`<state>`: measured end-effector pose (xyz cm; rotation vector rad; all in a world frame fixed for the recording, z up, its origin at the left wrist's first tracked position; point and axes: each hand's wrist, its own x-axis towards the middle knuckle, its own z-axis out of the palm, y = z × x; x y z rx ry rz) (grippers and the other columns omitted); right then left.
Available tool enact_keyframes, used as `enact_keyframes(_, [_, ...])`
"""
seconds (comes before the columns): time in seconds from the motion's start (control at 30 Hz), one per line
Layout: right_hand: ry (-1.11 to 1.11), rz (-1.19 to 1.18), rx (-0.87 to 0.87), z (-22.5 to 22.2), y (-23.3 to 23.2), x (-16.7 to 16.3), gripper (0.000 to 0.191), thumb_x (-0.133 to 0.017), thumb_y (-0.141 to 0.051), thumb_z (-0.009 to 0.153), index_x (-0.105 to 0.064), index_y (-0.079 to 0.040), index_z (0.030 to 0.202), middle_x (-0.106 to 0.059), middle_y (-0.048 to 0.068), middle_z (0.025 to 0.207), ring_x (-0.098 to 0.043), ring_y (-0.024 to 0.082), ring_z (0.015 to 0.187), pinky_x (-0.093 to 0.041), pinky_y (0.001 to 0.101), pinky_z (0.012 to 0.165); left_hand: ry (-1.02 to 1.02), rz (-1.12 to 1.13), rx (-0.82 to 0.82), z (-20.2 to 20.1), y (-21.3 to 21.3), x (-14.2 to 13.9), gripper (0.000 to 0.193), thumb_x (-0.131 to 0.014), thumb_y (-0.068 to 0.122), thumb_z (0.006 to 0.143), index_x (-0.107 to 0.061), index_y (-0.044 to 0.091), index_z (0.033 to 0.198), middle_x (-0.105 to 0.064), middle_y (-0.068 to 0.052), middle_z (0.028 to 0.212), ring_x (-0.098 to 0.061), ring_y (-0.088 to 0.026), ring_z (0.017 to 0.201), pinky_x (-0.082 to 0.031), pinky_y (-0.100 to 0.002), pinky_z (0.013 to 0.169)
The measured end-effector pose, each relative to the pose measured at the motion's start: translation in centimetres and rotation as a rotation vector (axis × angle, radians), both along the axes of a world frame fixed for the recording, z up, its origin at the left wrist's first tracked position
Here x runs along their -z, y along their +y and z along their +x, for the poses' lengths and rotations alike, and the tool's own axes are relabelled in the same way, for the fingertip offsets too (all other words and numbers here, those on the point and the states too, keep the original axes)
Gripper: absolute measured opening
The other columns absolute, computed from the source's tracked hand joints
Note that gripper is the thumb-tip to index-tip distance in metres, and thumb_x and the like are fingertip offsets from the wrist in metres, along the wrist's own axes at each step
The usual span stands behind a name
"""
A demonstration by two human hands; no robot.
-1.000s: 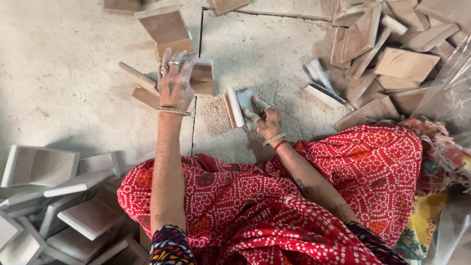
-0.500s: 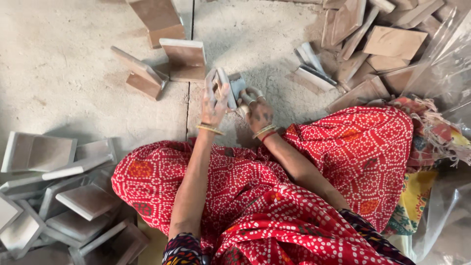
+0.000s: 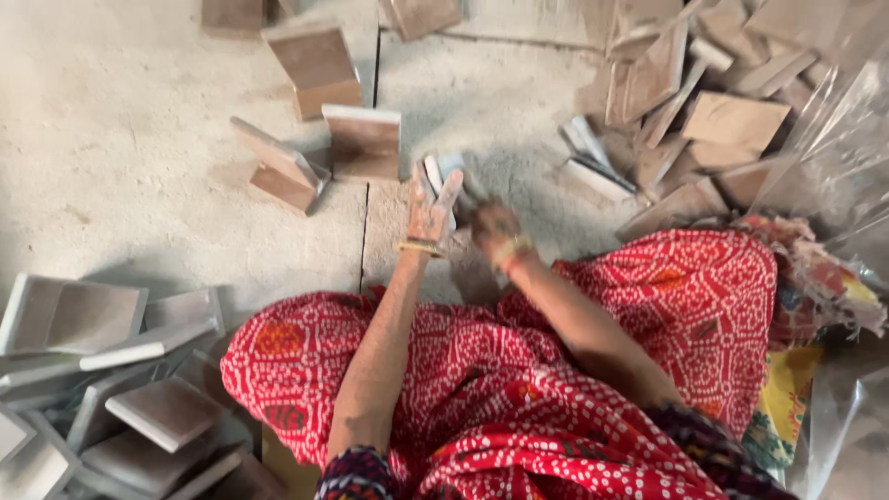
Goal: The person sits on the floor and sands small wooden pieces using a sanding block. They hold each piece with one hand and rub the sanding block over the surfaces with the other, then place the finished pieces aside.
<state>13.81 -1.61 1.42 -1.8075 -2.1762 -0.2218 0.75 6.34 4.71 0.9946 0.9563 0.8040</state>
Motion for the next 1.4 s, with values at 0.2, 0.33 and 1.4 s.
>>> enact_keyframes(0.2, [0.155,-0.311,0.142,-0.4,-0.9,-0.4,0.07,-0.05,0.009,0.074,-0.06,-0.016,0.139,-0.035,0.007,0.164,-0.057,0.033,0.125,-0.049,0.0457,0.103,0.214,0.108,-0.041,0.6,-0.4,-0.6,0.068,-0.062,0.047,0.089,-0.043,0.005,0.139,-0.069,-0.018,0.106,-0.07,-0.03,0.098,-0.058,-0.043,0.083])
enact_keyframes(0.33, [0.005,-0.688,0.156,-0.3,2.5,-0.3,0.028,-0.053,-0.023,0.107,-0.073,-0.021,0.127,-0.063,-0.001,0.141,-0.055,0.023,0.139,-0.047,0.0407,0.118,0.265,0.402,-0.082,0.6,0.2,-0.7,0.059,-0.064,0.044,0.099,-0.051,0.0,0.137,-0.067,-0.021,0.115,-0.066,-0.031,0.107,-0.055,-0.044,0.092])
enact_keyframes(1.4, [-0.145,-0.536,0.043,-0.6,3.1,-5.6,0.083,-0.061,0.002,0.08,-0.038,-0.023,0.156,-0.019,0.002,0.167,-0.022,0.03,0.149,-0.015,0.0516,0.121,0.267,0.435,-0.048,-0.3,0.7,1.1,0.066,-0.05,0.056,0.103,-0.047,0.002,0.14,-0.057,-0.024,0.125,-0.059,-0.034,0.115,-0.049,-0.044,0.1])
